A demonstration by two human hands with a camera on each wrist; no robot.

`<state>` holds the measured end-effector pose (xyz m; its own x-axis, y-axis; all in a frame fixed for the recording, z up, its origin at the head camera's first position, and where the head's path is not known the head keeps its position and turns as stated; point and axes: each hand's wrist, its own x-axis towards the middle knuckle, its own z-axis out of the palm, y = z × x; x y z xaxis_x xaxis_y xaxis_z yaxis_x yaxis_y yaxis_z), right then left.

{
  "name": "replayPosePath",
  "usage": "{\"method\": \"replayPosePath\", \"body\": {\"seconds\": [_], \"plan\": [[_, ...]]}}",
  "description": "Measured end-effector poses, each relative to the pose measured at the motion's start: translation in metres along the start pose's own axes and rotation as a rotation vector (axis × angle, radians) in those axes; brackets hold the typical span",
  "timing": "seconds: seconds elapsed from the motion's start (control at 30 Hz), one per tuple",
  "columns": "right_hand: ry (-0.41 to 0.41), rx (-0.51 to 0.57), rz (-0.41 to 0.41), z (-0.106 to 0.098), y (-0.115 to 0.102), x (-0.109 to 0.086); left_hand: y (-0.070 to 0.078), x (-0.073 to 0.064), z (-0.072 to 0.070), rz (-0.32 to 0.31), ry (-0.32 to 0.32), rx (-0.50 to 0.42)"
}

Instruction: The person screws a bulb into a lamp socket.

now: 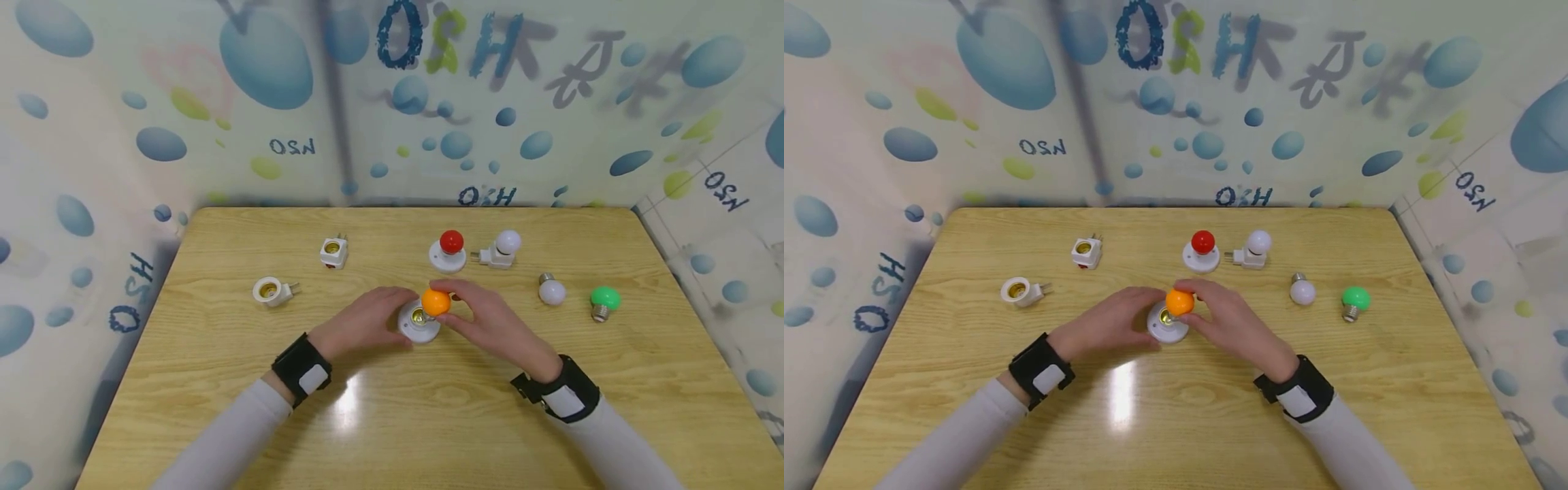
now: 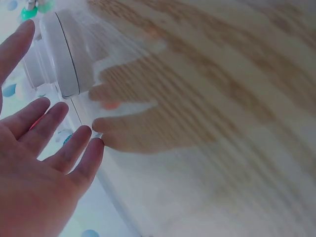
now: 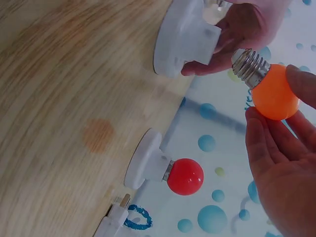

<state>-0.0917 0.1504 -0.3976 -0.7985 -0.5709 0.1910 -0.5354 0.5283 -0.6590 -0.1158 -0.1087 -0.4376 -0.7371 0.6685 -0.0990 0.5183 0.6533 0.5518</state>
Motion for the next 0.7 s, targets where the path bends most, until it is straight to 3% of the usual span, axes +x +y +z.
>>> {"method": "replayPosePath", "body": {"seconds": [0.3, 0.7], "plan": [[-0.075, -0.045, 0.014, 0.009, -0.002, 0.006, -0.001, 0.005, 0.001, 0.019, -0.005, 0.024], [-0.131, -0.081, 0.038, 0.012, -0.004, 0.008, 0.0, 0.008, 0.005, -0.036, -0.014, 0.106]]}}
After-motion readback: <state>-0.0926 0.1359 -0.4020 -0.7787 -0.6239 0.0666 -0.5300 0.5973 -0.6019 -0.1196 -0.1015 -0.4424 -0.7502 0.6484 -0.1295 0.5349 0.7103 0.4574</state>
